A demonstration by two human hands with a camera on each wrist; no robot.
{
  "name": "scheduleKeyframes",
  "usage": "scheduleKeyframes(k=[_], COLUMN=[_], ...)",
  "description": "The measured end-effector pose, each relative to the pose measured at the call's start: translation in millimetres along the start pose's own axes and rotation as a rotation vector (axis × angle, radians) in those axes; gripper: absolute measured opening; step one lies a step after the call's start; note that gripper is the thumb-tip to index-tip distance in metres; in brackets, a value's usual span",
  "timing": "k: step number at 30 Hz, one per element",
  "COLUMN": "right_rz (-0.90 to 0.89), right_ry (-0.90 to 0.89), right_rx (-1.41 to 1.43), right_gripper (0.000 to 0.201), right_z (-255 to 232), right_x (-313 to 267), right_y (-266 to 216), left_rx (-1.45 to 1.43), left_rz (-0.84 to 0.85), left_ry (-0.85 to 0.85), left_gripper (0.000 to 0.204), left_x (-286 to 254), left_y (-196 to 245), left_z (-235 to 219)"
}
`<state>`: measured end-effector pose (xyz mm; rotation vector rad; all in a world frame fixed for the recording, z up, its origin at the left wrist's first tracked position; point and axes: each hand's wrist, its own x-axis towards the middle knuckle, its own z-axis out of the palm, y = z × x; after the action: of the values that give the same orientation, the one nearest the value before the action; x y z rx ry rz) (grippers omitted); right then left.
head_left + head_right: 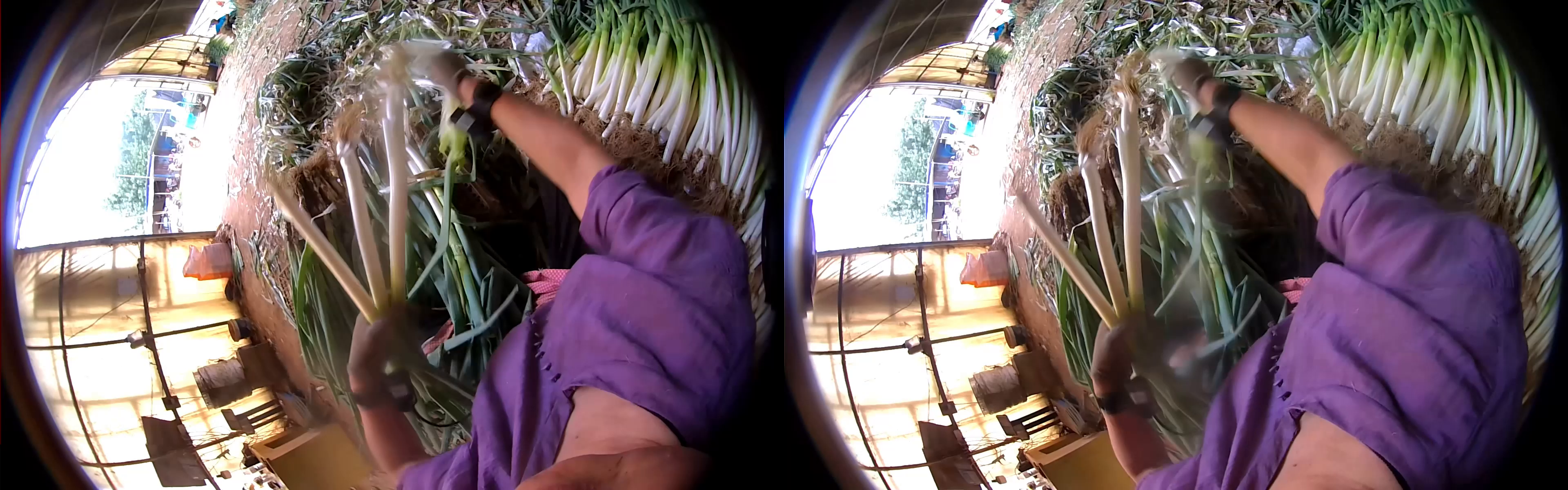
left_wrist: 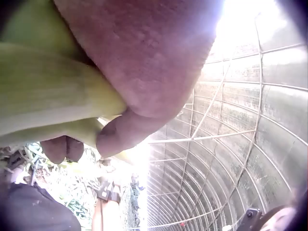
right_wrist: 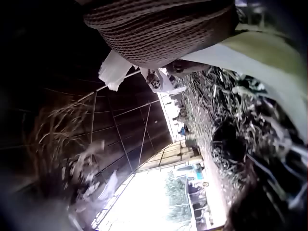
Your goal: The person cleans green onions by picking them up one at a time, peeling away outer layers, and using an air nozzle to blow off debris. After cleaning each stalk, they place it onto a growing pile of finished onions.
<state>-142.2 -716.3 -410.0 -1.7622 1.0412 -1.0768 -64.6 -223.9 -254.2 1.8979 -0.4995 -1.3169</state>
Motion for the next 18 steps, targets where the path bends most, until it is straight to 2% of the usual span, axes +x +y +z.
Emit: scheduleKeyframes(k=[2, 3, 5, 6, 7, 8, 10, 11, 13, 15, 16, 17, 18], right_rz=[0.362, 0.443, 0.317, 0.244, 0.190, -0.045, -0.159, -0.045, -0.352, -0.230, -0.386, -0.299, -0.133], right_ry=[-0.008, -0.066, -0.417, -0.533, -0.421, -0.476, -0.568, -0.615, -0.890, -1.352, -1.439, -1.347, -1.231], right_rx=[0.148, 0.192, 0.160, 0.345, 0.433, 0.353, 0.249, 0.225, -0.311, -0.473, -0.769, -0.873, -0.768], right_gripper=[0.019, 0.020, 0.033, 0.031, 0.026, 0.026, 0.028, 0.031, 0.037, 0.043, 0.045, 0.040, 0.044], right_z=[-60, -83, -115, -125, -111, -104, -97, -98, -59, -82, -10, -5, -9], right_x=[9, 6, -22, -40, -46, -41, -48, -67, -71, -110, -89, -73, -40], right_y=[22, 26, 12, -9, -10, -12, -22, -61, -46, -122, -28, -41, -63], left_rx=[-0.089, -0.110, -0.154, -0.147, -0.140, -0.162, -0.125, -0.076, 0.016, 0.093, 0.056, 0.022, 0.107], left_rz=[0.098, 0.085, 0.055, 0.040, 0.025, 0.015, 0.009, 0.017, 0.059, 0.114, 0.126, 0.135, 0.261], left_ry=[0.059, 0.092, 0.163, 0.160, 0.157, 0.113, 0.083, 0.101, 0.158, 0.248, 0.303, 0.364, 0.399], left_gripper=[0.033, 0.030, 0.025, 0.025, 0.025, 0.027, 0.029, 0.030, 0.030, 0.032, 0.032, 0.033, 0.034], left_x=[-19, -18, -21, -21, -21, -14, -9, -10, -12, -21, -26, -29, -28], left_y=[-21, -24, -27, -22, -17, -18, -15, -5, 6, 14, 24, 37, 47], left_z=[-13, -15, -16, -14, -12, -17, -18, -8, -3, -24, -28, -37, -56])
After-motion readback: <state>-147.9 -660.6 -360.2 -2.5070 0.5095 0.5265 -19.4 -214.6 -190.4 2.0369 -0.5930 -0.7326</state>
